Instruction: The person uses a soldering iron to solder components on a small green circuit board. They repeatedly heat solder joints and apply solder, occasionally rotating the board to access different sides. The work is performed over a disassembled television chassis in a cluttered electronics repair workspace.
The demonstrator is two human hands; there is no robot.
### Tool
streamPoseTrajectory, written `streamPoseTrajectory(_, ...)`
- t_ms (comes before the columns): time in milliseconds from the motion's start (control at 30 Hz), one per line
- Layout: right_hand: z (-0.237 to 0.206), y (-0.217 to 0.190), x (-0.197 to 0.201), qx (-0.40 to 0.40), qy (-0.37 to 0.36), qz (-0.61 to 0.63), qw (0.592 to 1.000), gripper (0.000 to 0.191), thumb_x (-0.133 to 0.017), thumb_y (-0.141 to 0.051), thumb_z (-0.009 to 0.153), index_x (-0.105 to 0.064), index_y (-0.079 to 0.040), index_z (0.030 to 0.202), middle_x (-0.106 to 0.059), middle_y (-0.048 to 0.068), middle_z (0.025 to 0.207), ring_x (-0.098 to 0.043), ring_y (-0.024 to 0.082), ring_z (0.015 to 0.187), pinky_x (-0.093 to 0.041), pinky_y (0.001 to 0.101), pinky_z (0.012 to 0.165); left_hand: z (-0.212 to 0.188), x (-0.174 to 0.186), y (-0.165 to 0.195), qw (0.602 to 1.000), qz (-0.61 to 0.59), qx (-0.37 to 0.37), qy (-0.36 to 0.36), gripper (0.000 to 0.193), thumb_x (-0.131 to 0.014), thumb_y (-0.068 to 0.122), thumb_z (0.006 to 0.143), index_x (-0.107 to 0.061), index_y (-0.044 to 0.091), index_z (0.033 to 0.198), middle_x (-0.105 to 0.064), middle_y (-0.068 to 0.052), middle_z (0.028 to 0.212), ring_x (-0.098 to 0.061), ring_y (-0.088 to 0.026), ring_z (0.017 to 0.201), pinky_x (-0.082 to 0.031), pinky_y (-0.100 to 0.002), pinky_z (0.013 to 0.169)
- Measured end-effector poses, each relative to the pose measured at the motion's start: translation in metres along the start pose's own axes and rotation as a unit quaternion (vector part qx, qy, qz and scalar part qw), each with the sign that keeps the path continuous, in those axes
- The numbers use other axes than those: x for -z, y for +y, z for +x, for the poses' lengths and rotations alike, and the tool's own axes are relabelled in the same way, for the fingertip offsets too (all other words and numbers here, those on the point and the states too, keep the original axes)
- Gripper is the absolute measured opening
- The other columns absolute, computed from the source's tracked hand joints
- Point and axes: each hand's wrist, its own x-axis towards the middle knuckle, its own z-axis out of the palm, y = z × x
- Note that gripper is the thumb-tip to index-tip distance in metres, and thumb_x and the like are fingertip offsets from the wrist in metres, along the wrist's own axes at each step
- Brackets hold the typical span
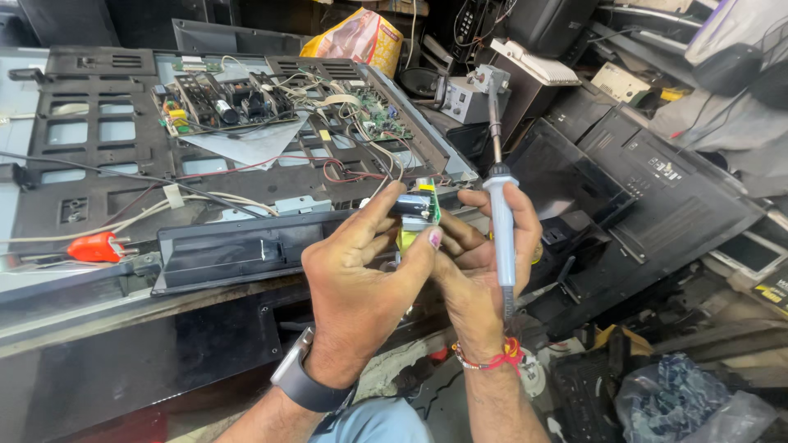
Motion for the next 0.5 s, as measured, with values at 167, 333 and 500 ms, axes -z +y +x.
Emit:
streamPoseTrajectory(167, -0.01, -0.002, 0.013, 0.079, -0.055, -0.011, 0.995, 0.085, -0.085, -0.012, 0.093, -0.03, -0.007, 0.158, -0.053, 0.021, 0.144, -0.066, 0.035, 0.129, -0.057, 0.0447, 0.112, 0.001, -0.002, -0.008, 0.997, 0.071, -0.006, 0.023, 0.053, -0.082, 0.002, 0.084, -0.064, -0.009, 0.132, -0.078, -0.014, 0.111, -0.073, -0.009, 0.091, -0.064, -0.025, 0.081)
streamPoseTrajectory(333, -0.031, 0.0, 0.051, 0.13, 0.018, 0.025, 0.991, 0.069, -0.071, -0.04, 0.103, -0.04, 0.0, 0.15, -0.065, 0.023, 0.128, -0.071, 0.034, 0.113, -0.06, 0.0481, 0.103, 0.001, -0.005, -0.022, 0.999, 0.038, -0.025, -0.01, 0.055, -0.08, 0.001, 0.088, -0.06, -0.009, 0.139, -0.076, -0.012, 0.11, -0.072, -0.01, 0.095, -0.063, -0.025, 0.086)
streamPoseTrajectory(500, -0.057, 0.002, 0.09, 0.101, 0.087, 0.094, 0.987, 0.048, -0.064, -0.031, 0.111, -0.046, 0.003, 0.14, -0.069, 0.023, 0.111, -0.073, 0.032, 0.092, -0.063, 0.0502, 0.083, 0.0, -0.002, -0.028, 0.999, 0.038, -0.001, -0.034, 0.059, -0.078, 0.001, 0.09, -0.055, -0.009, 0.144, -0.074, -0.013, 0.11, -0.071, -0.01, 0.097, -0.061, -0.025, 0.086)
